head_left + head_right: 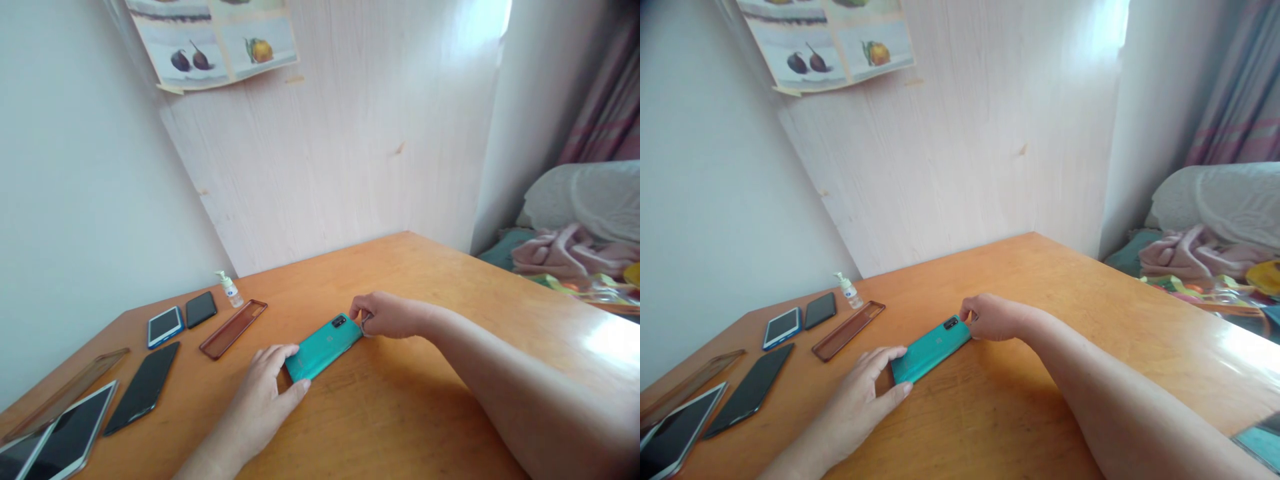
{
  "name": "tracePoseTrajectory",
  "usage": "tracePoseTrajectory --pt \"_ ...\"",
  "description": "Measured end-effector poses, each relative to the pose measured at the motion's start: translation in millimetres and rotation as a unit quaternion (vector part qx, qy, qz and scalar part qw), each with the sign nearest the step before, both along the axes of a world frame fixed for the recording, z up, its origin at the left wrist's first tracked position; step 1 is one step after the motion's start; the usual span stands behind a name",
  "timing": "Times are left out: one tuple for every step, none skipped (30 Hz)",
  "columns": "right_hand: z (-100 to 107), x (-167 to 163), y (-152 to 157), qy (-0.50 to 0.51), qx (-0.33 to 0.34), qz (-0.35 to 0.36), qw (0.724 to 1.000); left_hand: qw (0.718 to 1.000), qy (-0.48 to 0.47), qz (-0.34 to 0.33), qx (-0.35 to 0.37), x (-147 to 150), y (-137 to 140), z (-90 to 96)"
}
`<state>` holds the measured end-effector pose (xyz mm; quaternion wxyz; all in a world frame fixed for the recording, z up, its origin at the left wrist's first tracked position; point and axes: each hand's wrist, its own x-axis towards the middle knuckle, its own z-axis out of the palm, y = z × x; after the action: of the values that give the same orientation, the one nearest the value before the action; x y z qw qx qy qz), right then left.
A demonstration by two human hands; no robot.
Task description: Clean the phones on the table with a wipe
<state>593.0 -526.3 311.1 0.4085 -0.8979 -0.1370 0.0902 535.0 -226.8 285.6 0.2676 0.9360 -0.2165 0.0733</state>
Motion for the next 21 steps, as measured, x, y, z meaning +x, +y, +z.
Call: tracePoseTrajectory --pt "-1 2 0 0.014 0.018 -0.008 1.0 1.0 -0.006 -0.001 0.005 0 0 0.7" --pt "-2 4 0 0.028 0.038 -0.017 0.999 1.0 -0.012 -0.003 0.01 0 0 1.5" --pt "-3 6 0 0.04 0.059 -0.027 0.997 1.0 -0.017 -0.005 0.016 -1 0 2.2" --pt "-4 8 1 0.051 0.08 -0.036 0.995 0.999 -0.021 -0.007 0.023 -1 0 2.9" --pt "-5 10 1 0.06 0.101 -0.043 0.992 0.999 -0.025 -0.007 0.03 -1 0 3.5" --pt "-5 11 1 0.067 0.12 -0.049 0.989 0.999 -0.028 -0.008 0.037 -2 0 4.2" --pt "-5 11 1 0.072 0.138 -0.053 0.986 0.999 -0.031 -0.009 0.044 -2 0 4.8" --pt "-4 10 1 0.075 0.155 -0.056 0.983 0.998 -0.032 -0.01 0.05 -3 0 5.4" --pt "-3 10 1 0.077 0.171 -0.059 0.981 0.998 -0.034 -0.012 0.054 -3 0 6.0" --pt "-1 9 1 0.078 0.186 -0.061 0.978 0.998 -0.036 -0.013 0.058 -3 -1 6.8" --pt "0 8 1 0.077 0.2 -0.063 0.975 0.997 -0.038 -0.014 0.061 -4 -1 7.6" --pt "1 7 1 0.076 0.213 -0.064 0.972 0.997 -0.04 -0.015 0.062 -4 -1 8.6" --pt "1 7 1 0.074 0.224 -0.064 0.97 0.997 -0.042 -0.016 0.063 -4 -1 9.8" --pt "1 7 2 0.07 0.234 -0.063 0.968 0.997 -0.043 -0.018 0.064 -5 -2 11.1" --pt "1 7 3 0.064 0.242 -0.061 0.966 0.997 -0.043 -0.019 0.065 -5 -2 12.6" --pt "0 7 4 0.056 0.249 -0.06 0.965 0.997 -0.04 -0.02 0.067 -5 -2 14.0" --pt "-1 7 5 0.046 0.253 -0.059 0.965 0.997 -0.039 -0.019 0.067 -5 -2 15.2" --pt "-3 8 7 0.035 0.256 -0.057 0.964 0.997 -0.037 -0.018 0.066 -5 -3 16.2" --pt "-4 8 10 0.023 0.256 -0.054 0.965 0.997 -0.037 -0.016 0.065 -5 -3 16.8" --pt "-5 7 12 0.011 0.255 -0.051 0.965 0.997 -0.038 -0.013 0.063 -5 -3 16.9" --pt "-6 7 15 -0.001 0.254 -0.048 0.966 0.997 -0.04 -0.01 0.06 -5 -3 16.6"
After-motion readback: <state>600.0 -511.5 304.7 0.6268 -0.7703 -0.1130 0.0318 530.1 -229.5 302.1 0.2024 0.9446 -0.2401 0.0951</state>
